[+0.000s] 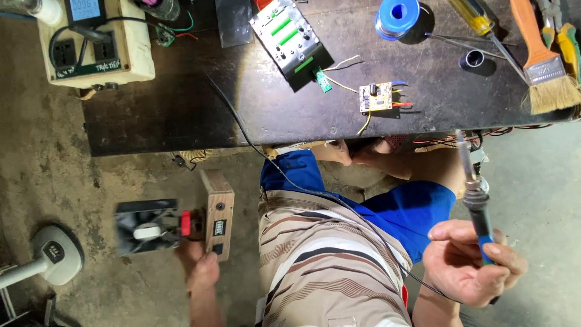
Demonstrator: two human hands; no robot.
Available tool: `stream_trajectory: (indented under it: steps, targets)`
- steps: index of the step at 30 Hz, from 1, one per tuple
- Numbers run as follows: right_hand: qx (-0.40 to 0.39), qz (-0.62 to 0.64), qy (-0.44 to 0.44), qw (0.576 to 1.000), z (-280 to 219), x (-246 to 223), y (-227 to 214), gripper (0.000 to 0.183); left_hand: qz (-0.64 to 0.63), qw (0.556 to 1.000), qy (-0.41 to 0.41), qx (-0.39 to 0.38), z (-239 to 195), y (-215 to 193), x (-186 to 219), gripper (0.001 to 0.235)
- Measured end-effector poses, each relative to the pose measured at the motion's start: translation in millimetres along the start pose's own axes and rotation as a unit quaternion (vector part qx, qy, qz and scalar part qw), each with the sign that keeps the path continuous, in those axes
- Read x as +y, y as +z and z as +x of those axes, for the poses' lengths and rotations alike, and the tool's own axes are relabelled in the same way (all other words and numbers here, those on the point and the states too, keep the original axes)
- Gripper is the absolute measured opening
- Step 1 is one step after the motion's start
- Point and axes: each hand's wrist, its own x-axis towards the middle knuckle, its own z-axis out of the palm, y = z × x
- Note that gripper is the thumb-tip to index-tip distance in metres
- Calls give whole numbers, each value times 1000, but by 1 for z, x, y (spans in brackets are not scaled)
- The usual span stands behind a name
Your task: The person uses a soldering iron to attach wires to a small circuit board. They handle the board and wires, apply solder to multiple connection points, and briefly reposition a fan on the workbench before continuing the soldering process.
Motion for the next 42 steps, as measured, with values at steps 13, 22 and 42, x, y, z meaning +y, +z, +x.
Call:
stream_trajectory:
  steps: [13, 22, 42]
  targets:
    - [-47, 5, -24, 999, -8, -11, 0, 33, 470, 815, 329, 80, 141, 250, 233, 83]
    - [-57, 89, 13, 994, -17, 1, -6, 29, 487, 807, 296, 156, 174, 291, 221, 88]
    - [-138, 170, 48, 975, -28, -5, 2, 24, 423, 867, 243, 101, 260, 212, 224, 42]
